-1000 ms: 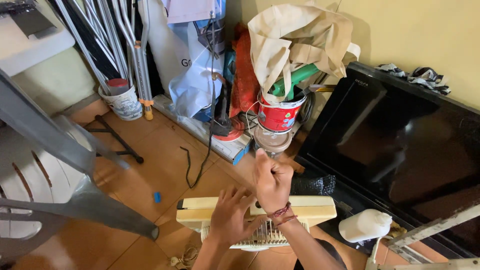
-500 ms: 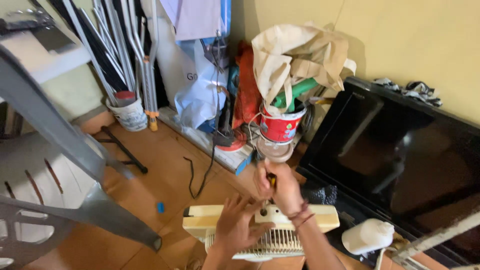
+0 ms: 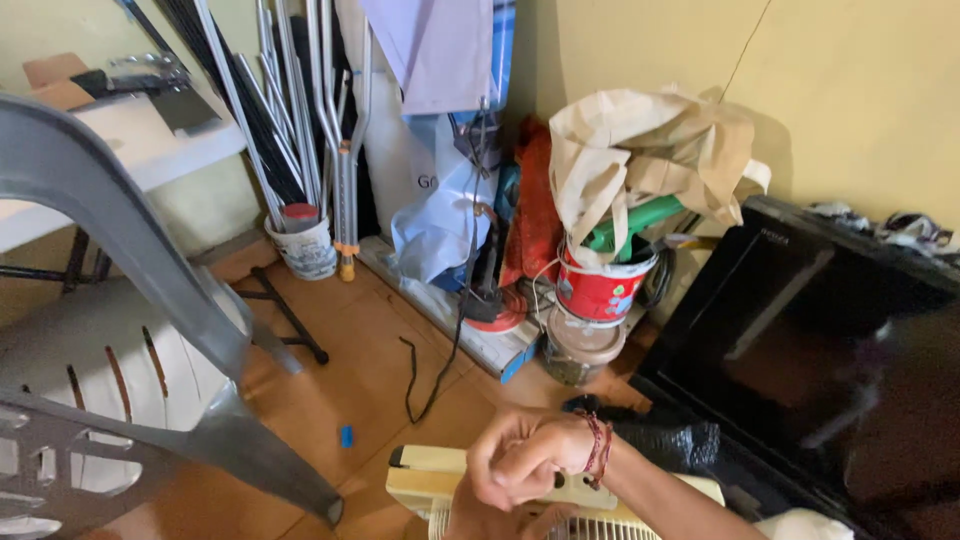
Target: Repairing a fan by disassembling and reassembling its components using a screwdriver
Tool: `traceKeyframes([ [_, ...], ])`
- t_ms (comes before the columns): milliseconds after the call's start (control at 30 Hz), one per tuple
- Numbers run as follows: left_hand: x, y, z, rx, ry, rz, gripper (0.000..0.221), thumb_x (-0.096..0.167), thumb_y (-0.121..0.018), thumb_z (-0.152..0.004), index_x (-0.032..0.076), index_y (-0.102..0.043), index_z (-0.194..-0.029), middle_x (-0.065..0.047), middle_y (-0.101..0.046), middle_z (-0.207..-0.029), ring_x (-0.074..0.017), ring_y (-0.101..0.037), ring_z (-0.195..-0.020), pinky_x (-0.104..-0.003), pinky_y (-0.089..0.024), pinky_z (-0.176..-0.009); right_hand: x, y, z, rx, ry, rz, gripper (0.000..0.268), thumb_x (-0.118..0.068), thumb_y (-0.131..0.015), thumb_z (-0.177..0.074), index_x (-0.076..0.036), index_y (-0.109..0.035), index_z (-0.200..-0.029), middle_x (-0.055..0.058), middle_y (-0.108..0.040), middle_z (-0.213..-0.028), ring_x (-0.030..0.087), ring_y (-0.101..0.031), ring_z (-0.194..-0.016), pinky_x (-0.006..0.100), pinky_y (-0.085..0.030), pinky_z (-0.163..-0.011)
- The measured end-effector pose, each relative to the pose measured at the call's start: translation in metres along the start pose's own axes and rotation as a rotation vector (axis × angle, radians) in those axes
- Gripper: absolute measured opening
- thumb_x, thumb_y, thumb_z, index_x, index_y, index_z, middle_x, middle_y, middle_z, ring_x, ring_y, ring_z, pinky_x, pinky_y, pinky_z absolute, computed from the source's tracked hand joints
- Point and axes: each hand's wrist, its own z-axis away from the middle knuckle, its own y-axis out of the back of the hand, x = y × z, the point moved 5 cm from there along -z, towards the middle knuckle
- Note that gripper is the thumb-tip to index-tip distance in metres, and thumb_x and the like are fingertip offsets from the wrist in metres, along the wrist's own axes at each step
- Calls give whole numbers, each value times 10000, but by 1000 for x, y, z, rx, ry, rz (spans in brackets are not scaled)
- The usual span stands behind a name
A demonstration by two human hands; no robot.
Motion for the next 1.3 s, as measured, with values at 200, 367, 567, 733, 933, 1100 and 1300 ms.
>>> traceKeyframes([
  [200,0,-4,2,-51,51,6,515,590,-456,-934,185,-722,-1107,-157,-606,-1066,-416,-534,-1002,-553,-386,-703,-16,-35,1,-165,169,320,555,-424,-526,-1023,-146,-385,-564,-34,-317,-488,74,-267,-456,257,-200,-504],
  [367,0,-10,0,-72,36,-8,435,528,-521,-907,201,-740,-1091,-171,-576,-987,-434,-522,-910,-550,-364,-632,25,9,15,410,271,89,358,-113,-685,-991,-102,-640,-636,-14,-398,-495,73,-262,-436,274,-152,-432],
  [567,-29,-31,-6,-218,138,-1,370,257,-671,-769,70,-629,-1085,-167,-619,-1021,-390,-523,-993,-513,-470,-805,2,-7,26,835,547,566,617,-228,-598,-1040,-179,-378,-465,-56,-357,-410,71,-310,-350,228,-219,-399],
  [733,-20,-28,0,27,-18,-19,349,384,-624,-821,41,-626,-883,-205,-631,-952,-414,-546,-941,-529,-431,-787,9,-12,31,998,556,562,588,-192,-559,-1056,-161,-254,-555,-58,-257,-510,76,-211,-505,280,-186,-493],
  [933,-20,-30,3,73,-109,-71,515,513,-586,-892,51,-649,-1109,-192,-632,-1114,-423,-519,-984,-537,-402,-768,5,-11,37,1185,639,528,599,-244,-557,-1053,-157,-235,-556,-42,-255,-483,81,-201,-474,287,-176,-463],
  [1100,-12,-21,3,128,-182,-108,504,541,-563,-953,46,-660,-967,-179,-595,-1024,-391,-488,-841,-510,-363,-674,4,-11,42,1293,679,569,586,-242,-529,-1059,-163,-266,-541,-53,-292,-471,64,-243,-457,287,-207,-459],
  [1300,-15,-20,2,158,-208,-86,457,528,-648,-929,74,-656,-988,-118,-610,-980,-347,-520,-846,-483,-399,-687,13,-2,42,1386,765,405,579,-195,-527,-1058,-143,-256,-549,-29,-273,-467,73,-231,-440,289,-178,-421],
])
